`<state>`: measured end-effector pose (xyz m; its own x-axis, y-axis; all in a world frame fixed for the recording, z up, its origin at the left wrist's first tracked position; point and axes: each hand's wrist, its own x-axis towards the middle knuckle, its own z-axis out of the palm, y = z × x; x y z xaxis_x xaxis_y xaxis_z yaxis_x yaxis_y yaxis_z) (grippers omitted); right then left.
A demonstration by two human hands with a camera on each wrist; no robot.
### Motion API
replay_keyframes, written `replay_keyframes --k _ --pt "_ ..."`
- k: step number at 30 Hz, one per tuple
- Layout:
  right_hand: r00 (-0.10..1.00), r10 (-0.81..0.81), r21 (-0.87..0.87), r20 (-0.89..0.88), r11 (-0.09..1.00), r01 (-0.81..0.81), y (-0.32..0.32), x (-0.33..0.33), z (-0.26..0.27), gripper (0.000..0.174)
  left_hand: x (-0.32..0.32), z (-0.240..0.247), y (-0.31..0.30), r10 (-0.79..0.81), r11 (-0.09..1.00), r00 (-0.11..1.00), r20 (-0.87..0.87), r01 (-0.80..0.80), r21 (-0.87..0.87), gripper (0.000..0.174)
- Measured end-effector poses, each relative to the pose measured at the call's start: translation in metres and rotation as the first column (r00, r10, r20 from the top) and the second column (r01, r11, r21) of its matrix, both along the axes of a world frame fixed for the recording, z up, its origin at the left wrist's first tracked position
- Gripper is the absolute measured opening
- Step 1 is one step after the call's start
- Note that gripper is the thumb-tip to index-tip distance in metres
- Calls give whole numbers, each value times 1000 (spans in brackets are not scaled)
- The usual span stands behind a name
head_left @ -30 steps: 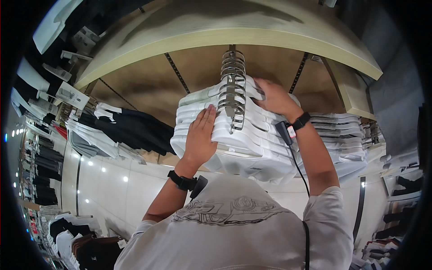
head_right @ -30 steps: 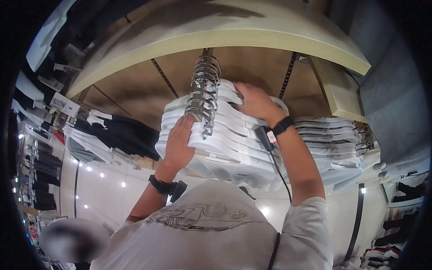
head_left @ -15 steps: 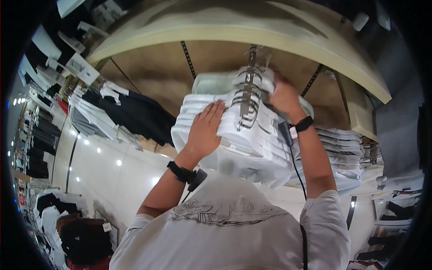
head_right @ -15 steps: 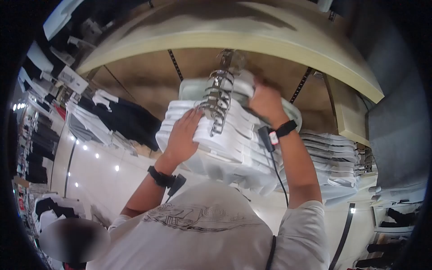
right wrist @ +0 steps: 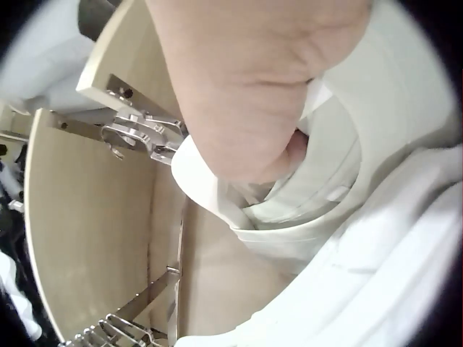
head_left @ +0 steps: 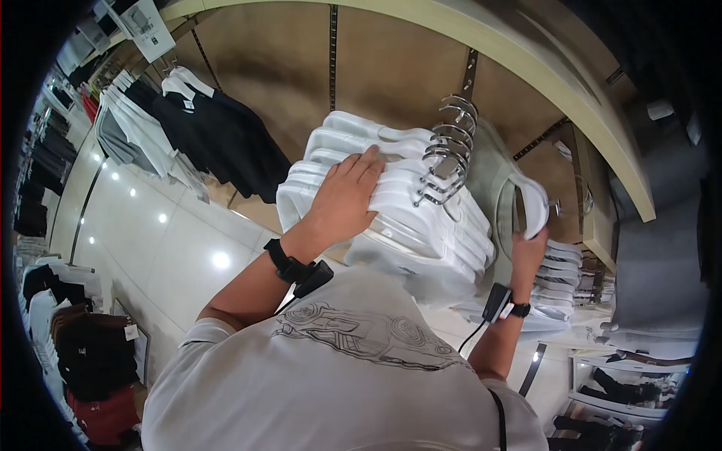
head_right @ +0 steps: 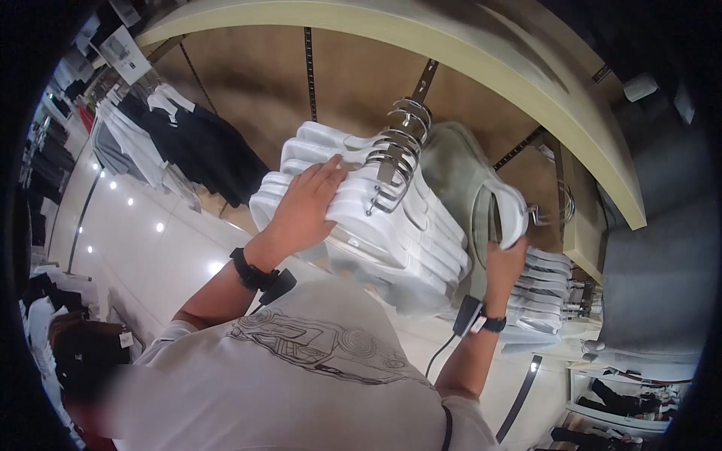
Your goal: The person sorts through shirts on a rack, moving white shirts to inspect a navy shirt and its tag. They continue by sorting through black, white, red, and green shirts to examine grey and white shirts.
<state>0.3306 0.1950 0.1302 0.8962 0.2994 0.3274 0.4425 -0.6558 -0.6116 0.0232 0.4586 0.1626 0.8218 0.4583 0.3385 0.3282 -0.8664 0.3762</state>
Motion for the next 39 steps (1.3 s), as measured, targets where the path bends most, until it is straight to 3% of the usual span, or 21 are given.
replay_keyframes --k 4,6,8,12,14,16,19,21,22,24,27,31,36,39 --pt "994 -94 -38 -49 995 93 -15 -43 8 59 -10 6 17 -153 983 988 19 154 -104 76" --pt "978 -207 -133 8 969 207 -28 -56 -1 55 -15 1 32 -232 961 971 58 238 -138 73" --pt "972 -235 -154 13 960 234 -45 -66 -14 55 -7 -7 60 -358 886 880 311 426 -184 63" --pt "947 -319 -124 -35 942 313 -78 -91 -34 51 37 5 101 -256 935 902 347 322 -149 58" --pt "933 -354 -119 -59 931 346 -97 -97 -48 51 61 12 113 -424 876 879 219 459 -146 56" --pt "915 -393 -113 -93 917 382 -110 -109 -51 50 84 -2 121 -474 856 862 178 499 -137 57" --pt "893 -443 -67 -78 896 439 -114 -131 -55 48 104 1 120 -479 850 876 50 478 -221 50" --pt "863 -496 -66 -92 868 492 -114 -143 -62 49 109 -3 117 -364 896 930 -50 335 -292 49" --pt "857 -506 -50 -101 862 504 -113 -149 -65 49 113 -8 118 -376 896 925 -56 347 -276 49" --pt "844 -505 -64 -178 862 503 -112 -163 -68 48 116 -19 119 -289 938 948 134 308 -157 45" --pt "838 -521 -119 -160 853 508 -114 -173 -77 47 113 21 111 -205 963 971 120 222 -155 43" --pt "839 -514 -125 -181 858 498 -122 -175 -89 45 125 18 118 -135 972 971 196 168 -164 39" --pt "835 -483 -125 -265 875 467 -117 -176 -96 45 131 0 130 -91 978 990 108 109 -176 40" --pt "852 -478 -119 -214 878 463 -115 -180 -103 43 142 -11 140 -88 990 992 88 97 -104 43"
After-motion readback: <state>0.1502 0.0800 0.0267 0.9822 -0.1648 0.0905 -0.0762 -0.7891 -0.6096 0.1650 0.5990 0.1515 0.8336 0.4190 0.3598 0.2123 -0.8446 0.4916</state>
